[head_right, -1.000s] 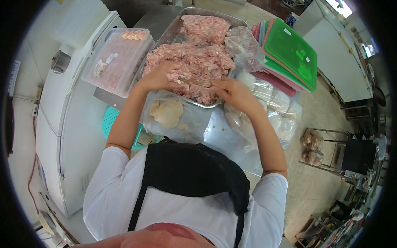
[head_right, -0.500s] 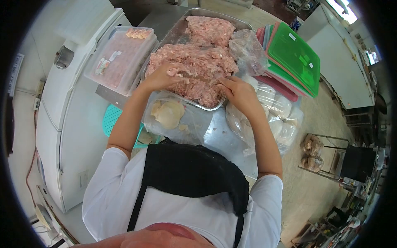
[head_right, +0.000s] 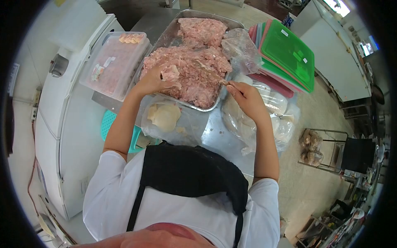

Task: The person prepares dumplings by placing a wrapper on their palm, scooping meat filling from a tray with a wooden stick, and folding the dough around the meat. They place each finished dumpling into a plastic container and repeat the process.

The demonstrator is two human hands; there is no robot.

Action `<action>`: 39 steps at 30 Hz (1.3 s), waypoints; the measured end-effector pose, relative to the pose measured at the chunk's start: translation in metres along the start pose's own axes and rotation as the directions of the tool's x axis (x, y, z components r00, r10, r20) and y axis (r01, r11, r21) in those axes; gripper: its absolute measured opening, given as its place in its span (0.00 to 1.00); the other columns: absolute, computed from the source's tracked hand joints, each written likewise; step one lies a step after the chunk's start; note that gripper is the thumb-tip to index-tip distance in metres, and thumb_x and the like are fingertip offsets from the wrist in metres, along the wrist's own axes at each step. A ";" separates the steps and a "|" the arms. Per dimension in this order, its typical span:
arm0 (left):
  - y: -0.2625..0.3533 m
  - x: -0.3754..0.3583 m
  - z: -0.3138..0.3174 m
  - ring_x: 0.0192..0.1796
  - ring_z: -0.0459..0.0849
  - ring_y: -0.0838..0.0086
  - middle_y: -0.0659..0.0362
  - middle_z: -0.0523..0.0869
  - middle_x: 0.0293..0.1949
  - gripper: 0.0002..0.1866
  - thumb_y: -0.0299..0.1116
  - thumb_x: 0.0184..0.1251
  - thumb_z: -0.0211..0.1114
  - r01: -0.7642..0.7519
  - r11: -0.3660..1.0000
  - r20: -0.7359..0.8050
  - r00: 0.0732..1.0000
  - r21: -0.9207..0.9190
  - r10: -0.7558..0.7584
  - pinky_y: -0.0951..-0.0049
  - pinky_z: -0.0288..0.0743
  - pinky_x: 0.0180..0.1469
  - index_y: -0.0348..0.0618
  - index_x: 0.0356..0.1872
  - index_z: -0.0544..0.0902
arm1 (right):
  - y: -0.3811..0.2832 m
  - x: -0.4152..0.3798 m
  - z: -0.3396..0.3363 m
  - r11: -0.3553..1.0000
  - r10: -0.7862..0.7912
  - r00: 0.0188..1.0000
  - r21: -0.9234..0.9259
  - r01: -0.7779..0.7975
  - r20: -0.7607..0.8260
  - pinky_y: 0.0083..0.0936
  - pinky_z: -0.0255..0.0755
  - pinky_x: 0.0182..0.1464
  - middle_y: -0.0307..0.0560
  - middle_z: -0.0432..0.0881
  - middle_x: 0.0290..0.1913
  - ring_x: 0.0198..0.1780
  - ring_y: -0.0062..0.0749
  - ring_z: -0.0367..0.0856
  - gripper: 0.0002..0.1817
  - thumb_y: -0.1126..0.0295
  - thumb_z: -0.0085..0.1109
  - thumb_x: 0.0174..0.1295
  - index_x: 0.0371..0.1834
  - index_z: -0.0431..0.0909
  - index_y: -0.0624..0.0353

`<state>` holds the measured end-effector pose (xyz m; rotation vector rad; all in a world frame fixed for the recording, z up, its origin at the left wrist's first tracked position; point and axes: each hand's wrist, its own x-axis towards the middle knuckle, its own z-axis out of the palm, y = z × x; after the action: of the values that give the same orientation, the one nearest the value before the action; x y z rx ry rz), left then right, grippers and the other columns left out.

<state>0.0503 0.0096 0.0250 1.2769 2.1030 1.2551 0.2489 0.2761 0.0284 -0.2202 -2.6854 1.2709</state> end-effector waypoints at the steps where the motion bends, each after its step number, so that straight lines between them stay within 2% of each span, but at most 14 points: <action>1: 0.004 0.002 -0.001 0.57 0.79 0.63 0.51 0.82 0.54 0.31 0.39 0.53 0.74 0.020 0.999 0.039 0.999 0.031 -0.021 0.66 0.69 0.60 0.40 0.58 0.77 | -0.007 -0.002 0.001 0.999 -0.029 0.999 0.030 0.028 0.031 0.32 0.73 0.43 0.58 0.82 0.38 0.41 0.49 0.81 0.17 0.61 0.56 0.68 0.53 0.80 0.62; 3: 0.011 0.008 0.000 0.57 0.80 0.63 0.51 0.83 0.52 0.29 0.38 0.52 0.75 0.051 0.994 0.118 0.991 0.094 -0.062 0.66 0.70 0.59 0.40 0.56 0.79 | -0.023 -0.005 0.010 0.993 -0.085 0.993 0.092 0.077 0.087 0.32 0.73 0.43 0.58 0.82 0.37 0.40 0.48 0.82 0.17 0.62 0.58 0.67 0.52 0.80 0.62; 6: 0.020 0.010 0.000 0.53 0.82 0.61 0.48 0.85 0.48 0.24 0.37 0.52 0.75 -0.190 0.976 0.136 0.975 0.103 0.175 0.65 0.72 0.58 0.38 0.50 0.82 | -0.008 -0.005 0.045 0.985 -0.141 0.980 0.121 0.124 0.142 0.33 0.74 0.42 0.58 0.81 0.37 0.38 0.49 0.81 0.16 0.63 0.58 0.66 0.51 0.82 0.60; 9: -0.010 0.010 0.011 0.53 0.82 0.58 0.46 0.84 0.50 0.26 0.38 0.52 0.75 -0.109 0.980 0.012 0.994 0.165 0.108 0.65 0.72 0.59 0.37 0.51 0.81 | -0.026 0.002 0.020 0.967 -0.076 0.995 -0.237 0.089 0.063 0.35 0.75 0.43 0.58 0.82 0.39 0.39 0.52 0.81 0.15 0.65 0.57 0.65 0.52 0.81 0.60; 15: -0.002 0.008 0.005 0.59 0.78 0.56 0.44 0.77 0.60 0.38 0.44 0.53 0.74 0.347 0.935 0.092 0.931 0.073 -0.353 0.64 0.69 0.63 0.38 0.64 0.72 | -0.035 -0.008 0.074 0.937 -0.208 0.971 -0.308 0.164 -0.116 0.42 0.75 0.44 0.56 0.83 0.44 0.42 0.54 0.81 0.16 0.62 0.55 0.67 0.52 0.79 0.59; 16: -0.013 0.007 0.004 0.61 0.77 0.56 0.44 0.76 0.62 0.39 0.45 0.53 0.75 0.292 0.952 0.119 0.946 0.095 -0.302 0.64 0.68 0.64 0.38 0.65 0.70 | -0.010 -0.003 0.083 0.941 -0.215 0.964 -0.296 0.162 -0.155 0.42 0.75 0.45 0.54 0.83 0.43 0.44 0.53 0.81 0.16 0.60 0.54 0.67 0.51 0.80 0.57; 20: -0.017 0.000 -0.022 0.68 0.70 0.59 0.45 0.71 0.67 0.43 0.44 0.53 0.75 0.172 0.984 0.154 0.972 0.033 -0.175 0.64 0.62 0.68 0.37 0.68 0.66 | -0.027 -0.015 0.056 0.812 0.248 0.968 -0.539 -0.223 -0.027 0.40 0.75 0.47 0.57 0.84 0.43 0.45 0.52 0.82 0.18 0.56 0.53 0.68 0.52 0.81 0.54; 24: -0.019 -0.007 -0.041 0.62 0.76 0.60 0.48 0.74 0.64 0.44 0.37 0.55 0.73 -0.211 0.974 0.021 0.977 0.084 0.210 0.63 0.69 0.64 0.46 0.73 0.60 | -0.045 -0.030 0.048 0.925 0.218 0.944 -0.257 -0.281 -0.250 0.35 0.75 0.47 0.58 0.84 0.42 0.44 0.52 0.83 0.17 0.58 0.55 0.68 0.49 0.83 0.58; 27: -0.038 0.000 -0.053 0.61 0.77 0.66 0.51 0.73 0.65 0.43 0.36 0.58 0.72 -0.280 0.960 0.014 0.960 0.009 0.280 0.68 0.72 0.62 0.49 0.74 0.58 | -0.069 -0.025 0.060 0.985 0.078 0.911 -0.109 -0.133 -0.405 0.35 0.74 0.48 0.60 0.83 0.43 0.44 0.54 0.82 0.16 0.61 0.55 0.68 0.50 0.82 0.62; 28: -0.037 -0.002 -0.058 0.60 0.78 0.67 0.51 0.74 0.64 0.41 0.35 0.60 0.70 -0.091 0.964 0.087 0.989 -0.249 0.116 0.68 0.73 0.61 0.48 0.73 0.60 | -0.078 -0.021 0.067 0.984 0.052 0.903 -0.130 -0.118 -0.426 0.36 0.74 0.48 0.61 0.83 0.43 0.44 0.55 0.82 0.16 0.62 0.55 0.68 0.51 0.81 0.62; 30: -0.030 -0.007 -0.064 0.60 0.78 0.70 0.53 0.76 0.61 0.36 0.34 0.63 0.68 0.335 0.699 0.344 0.929 -0.632 -0.135 0.69 0.74 0.60 0.45 0.72 0.63 | -0.097 -0.014 0.085 0.980 0.000 0.885 -0.176 -0.093 -0.466 0.37 0.74 0.48 0.62 0.82 0.45 0.45 0.56 0.81 0.16 0.64 0.55 0.68 0.52 0.79 0.63; 33: -0.082 0.007 -0.049 0.58 0.79 0.68 0.54 0.79 0.56 0.26 0.30 0.66 0.63 0.464 0.325 0.462 0.883 -0.824 -0.090 0.65 0.75 0.60 0.38 0.65 0.70 | -0.120 -0.005 0.117 0.954 -0.019 0.851 -0.263 -0.141 -0.525 0.30 0.73 0.53 0.60 0.81 0.51 0.49 0.46 0.82 0.18 0.65 0.53 0.71 0.58 0.76 0.64; 36: -0.080 0.006 -0.043 0.55 0.80 0.69 0.55 0.81 0.51 0.19 0.28 0.67 0.61 0.402 0.170 0.406 0.914 -0.900 -0.008 0.62 0.80 0.54 0.35 0.58 0.75 | -0.101 0.003 0.149 0.885 -0.049 0.877 -0.428 -0.184 -0.479 0.40 0.74 0.49 0.61 0.80 0.47 0.47 0.55 0.80 0.16 0.69 0.52 0.69 0.57 0.75 0.62; 39: -0.072 0.002 -0.056 0.53 0.80 0.71 0.56 0.81 0.51 0.18 0.27 0.65 0.62 0.523 0.103 0.524 0.852 -0.846 -0.025 0.66 0.78 0.55 0.35 0.56 0.76 | -0.064 -0.002 0.163 0.786 0.179 0.880 -0.474 -0.397 -0.439 0.48 0.73 0.44 0.59 0.80 0.41 0.43 0.58 0.80 0.13 0.67 0.52 0.66 0.50 0.78 0.59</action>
<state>-0.0258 -0.0305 -0.0056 0.3359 0.6791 1.5306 0.2129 0.1134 -0.0239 -0.8914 -2.6533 0.3825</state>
